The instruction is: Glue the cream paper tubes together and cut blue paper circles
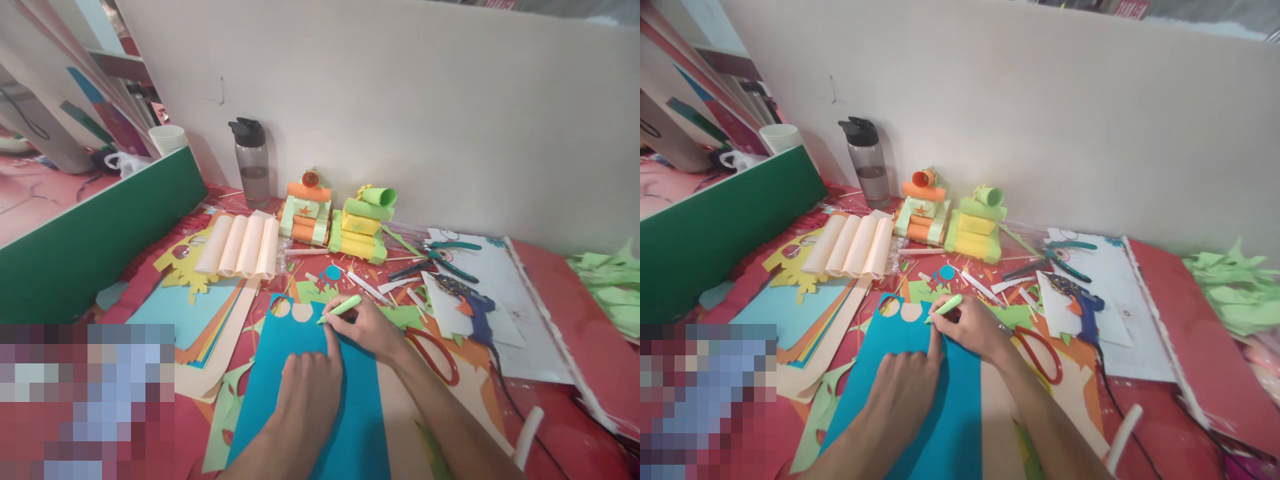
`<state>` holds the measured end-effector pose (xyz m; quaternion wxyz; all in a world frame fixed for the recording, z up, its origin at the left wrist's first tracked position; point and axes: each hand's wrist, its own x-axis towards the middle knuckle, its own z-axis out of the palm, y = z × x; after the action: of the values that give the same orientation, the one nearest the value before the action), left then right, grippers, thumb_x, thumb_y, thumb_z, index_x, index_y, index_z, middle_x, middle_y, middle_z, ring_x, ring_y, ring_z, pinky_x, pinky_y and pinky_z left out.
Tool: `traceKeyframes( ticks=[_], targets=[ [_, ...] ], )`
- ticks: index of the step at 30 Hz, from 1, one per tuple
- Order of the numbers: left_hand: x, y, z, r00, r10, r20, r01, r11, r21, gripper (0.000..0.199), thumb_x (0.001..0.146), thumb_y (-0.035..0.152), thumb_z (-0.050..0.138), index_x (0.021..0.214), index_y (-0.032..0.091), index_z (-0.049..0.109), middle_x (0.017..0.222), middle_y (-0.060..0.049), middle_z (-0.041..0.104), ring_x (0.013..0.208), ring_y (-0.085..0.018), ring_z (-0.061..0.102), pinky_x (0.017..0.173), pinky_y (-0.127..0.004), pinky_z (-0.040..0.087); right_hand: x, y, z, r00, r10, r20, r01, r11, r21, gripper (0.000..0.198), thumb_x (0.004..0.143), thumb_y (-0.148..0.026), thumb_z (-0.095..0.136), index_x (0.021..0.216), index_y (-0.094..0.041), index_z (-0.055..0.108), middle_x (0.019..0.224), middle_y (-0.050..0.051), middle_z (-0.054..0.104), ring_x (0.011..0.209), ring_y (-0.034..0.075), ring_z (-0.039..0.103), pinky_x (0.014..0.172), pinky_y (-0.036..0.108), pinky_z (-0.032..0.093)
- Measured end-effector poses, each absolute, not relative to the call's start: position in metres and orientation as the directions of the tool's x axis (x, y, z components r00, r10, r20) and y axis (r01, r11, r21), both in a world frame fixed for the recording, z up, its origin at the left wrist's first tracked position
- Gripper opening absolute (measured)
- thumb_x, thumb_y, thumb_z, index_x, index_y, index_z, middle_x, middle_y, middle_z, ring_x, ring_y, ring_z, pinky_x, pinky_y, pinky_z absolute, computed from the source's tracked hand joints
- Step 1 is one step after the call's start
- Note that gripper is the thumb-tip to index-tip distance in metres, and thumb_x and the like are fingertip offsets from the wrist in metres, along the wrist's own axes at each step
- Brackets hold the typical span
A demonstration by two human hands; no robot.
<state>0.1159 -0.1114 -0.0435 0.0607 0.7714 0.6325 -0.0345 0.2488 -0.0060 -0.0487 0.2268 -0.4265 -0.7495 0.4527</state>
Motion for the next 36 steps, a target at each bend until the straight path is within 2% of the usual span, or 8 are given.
traceKeyframes(
  ticks=[7, 21, 24, 29, 33, 36],
  targets=[
    [0.113, -0.108, -0.04, 0.227, 0.961, -0.157, 0.974, -0.219, 0.065, 0.063, 0.086, 0.004, 0.055, 0.149, 0.01, 0.047, 0.061, -0.005, 0.064, 0.056, -0.018, 0.065, 0.052, -0.026, 0.036, 0.25, -0.008, -0.054, -0.484, 0.873, -0.053, 0.436, 0.189, -0.88, 0.019, 0.092, -0.036, 0.062, 0.092, -0.021, 0.073, 0.083, 0.001, 0.074, 0.072, 0.016, 0.067, 0.065, 0.025, 0.052],
    [0.106, -0.102, -0.032, 0.249, 0.953, -0.174, 0.967, -0.233, 0.103, 0.06, 0.087, 0.004, 0.056, 0.146, 0.012, 0.051, 0.067, -0.006, 0.068, 0.061, -0.019, 0.069, 0.052, -0.025, 0.04, 0.249, -0.008, -0.055, -0.453, 0.891, -0.029, 0.436, 0.193, -0.879, 0.019, 0.093, -0.037, 0.061, 0.093, -0.022, 0.073, 0.089, 0.003, 0.075, 0.076, 0.018, 0.07, 0.065, 0.025, 0.053],
    [0.107, -0.103, -0.034, 0.241, 0.959, -0.146, 0.968, -0.228, 0.104, 0.057, 0.086, 0.004, 0.056, 0.142, 0.013, 0.055, 0.076, -0.008, 0.07, 0.064, -0.019, 0.069, 0.052, -0.025, 0.042, 0.249, -0.008, -0.056, -0.452, 0.892, -0.022, 0.428, 0.195, -0.882, 0.018, 0.092, -0.037, 0.063, 0.091, -0.022, 0.073, 0.088, 0.002, 0.075, 0.076, 0.018, 0.07, 0.066, 0.025, 0.054],
    [0.108, -0.106, -0.039, 0.233, 0.972, -0.041, 0.972, -0.232, 0.045, 0.055, 0.086, 0.004, 0.054, 0.141, 0.012, 0.056, 0.105, -0.014, 0.071, 0.073, -0.02, 0.069, 0.056, -0.027, 0.048, 0.248, -0.008, -0.055, -0.442, 0.896, -0.031, 0.43, 0.181, -0.885, 0.021, 0.094, -0.039, 0.059, 0.093, -0.022, 0.071, 0.08, 0.0, 0.071, 0.056, 0.013, 0.062, 0.057, 0.024, 0.051],
    [0.109, -0.107, -0.041, 0.24, 0.971, 0.002, 0.97, -0.24, 0.041, 0.049, 0.086, 0.005, 0.054, 0.133, 0.014, 0.063, 0.116, -0.014, 0.069, 0.078, -0.019, 0.068, 0.056, -0.026, 0.049, 0.248, -0.008, -0.053, -0.451, 0.892, -0.001, 0.444, 0.224, -0.868, 0.018, 0.093, -0.038, 0.063, 0.091, -0.023, 0.072, 0.087, 0.002, 0.074, 0.073, 0.017, 0.069, 0.068, 0.026, 0.053],
    [0.11, -0.108, -0.042, 0.252, 0.968, 0.022, 0.967, -0.253, 0.04, 0.049, 0.085, 0.003, 0.053, 0.131, 0.015, 0.064, 0.126, -0.015, 0.066, 0.084, -0.02, 0.068, 0.058, -0.027, 0.05, 0.248, -0.008, -0.052, -0.437, 0.899, -0.024, 0.439, 0.19, -0.878, 0.022, 0.095, -0.04, 0.06, 0.094, -0.022, 0.071, 0.076, 0.0, 0.07, 0.057, 0.014, 0.063, 0.058, 0.025, 0.051]
  ],
)
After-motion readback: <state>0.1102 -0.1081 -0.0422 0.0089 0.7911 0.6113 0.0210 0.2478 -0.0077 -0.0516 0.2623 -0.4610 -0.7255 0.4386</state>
